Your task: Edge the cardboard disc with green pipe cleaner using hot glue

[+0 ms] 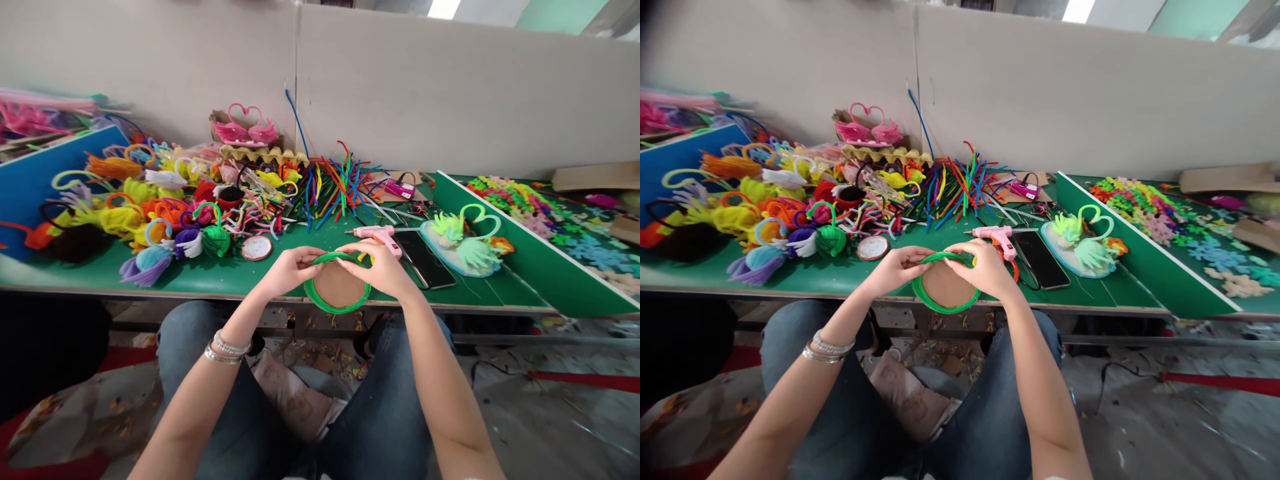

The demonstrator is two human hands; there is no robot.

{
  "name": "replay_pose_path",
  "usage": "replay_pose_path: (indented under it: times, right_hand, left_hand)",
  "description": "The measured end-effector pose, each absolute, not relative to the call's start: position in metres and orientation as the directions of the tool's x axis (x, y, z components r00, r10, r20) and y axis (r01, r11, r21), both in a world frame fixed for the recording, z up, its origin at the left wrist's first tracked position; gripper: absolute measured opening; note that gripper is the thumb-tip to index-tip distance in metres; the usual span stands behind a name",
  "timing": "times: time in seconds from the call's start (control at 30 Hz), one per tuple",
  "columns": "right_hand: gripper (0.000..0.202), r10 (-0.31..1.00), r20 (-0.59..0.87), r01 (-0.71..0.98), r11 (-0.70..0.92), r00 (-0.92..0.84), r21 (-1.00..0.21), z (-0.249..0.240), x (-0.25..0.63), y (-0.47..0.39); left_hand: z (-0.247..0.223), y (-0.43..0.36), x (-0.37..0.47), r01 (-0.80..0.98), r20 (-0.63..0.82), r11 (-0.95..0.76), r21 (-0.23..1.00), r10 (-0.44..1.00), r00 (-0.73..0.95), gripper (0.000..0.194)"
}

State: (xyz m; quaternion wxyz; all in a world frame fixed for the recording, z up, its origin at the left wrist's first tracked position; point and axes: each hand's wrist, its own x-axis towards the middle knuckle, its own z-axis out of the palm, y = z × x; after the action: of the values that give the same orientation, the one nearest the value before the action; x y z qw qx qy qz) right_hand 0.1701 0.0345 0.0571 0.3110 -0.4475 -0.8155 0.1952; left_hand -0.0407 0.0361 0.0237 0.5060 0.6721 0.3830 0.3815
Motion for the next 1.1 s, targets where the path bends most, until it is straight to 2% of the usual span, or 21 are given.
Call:
replay_pose_path:
  times: [0.47,0.7,0.9,1.1]
  right_hand:
    - [0.020,0.875,0.329,0.614,0.484,-0.355,-0.624,0.0564,0.1637,0.0331]
    - [0.020,0.892,0.293,0.576,0.447,-0.344,-0.684,0.0550,0.1623,0.0344]
    - [0.032,0.897,0.201,0.448,0.379,-0.395,-0.810,0.0607,0.1686,0.0361]
    - [0.032,0.933,0.132,0.465,0.286,-0.336,-0.838,0.0603,0.1705,0.0367]
  left_hand:
    - [0.0198,0.0378,-0.0409,0.155,0.125,-0.206,0.966,0.899,0.420,0.040]
    - [0.0207,0.0379,-0.0404,0.135,0.118,-0.191,0.972,0.900,0.419,0.040]
    - [0.0241,0.0416,-0.0457,0.044,0.103,-0.130,0.991,0.917,0.385,0.041]
    - [0.0247,0.0437,-0.0494,0.068,0.108,-0.144,0.987,0.919,0.379,0.036]
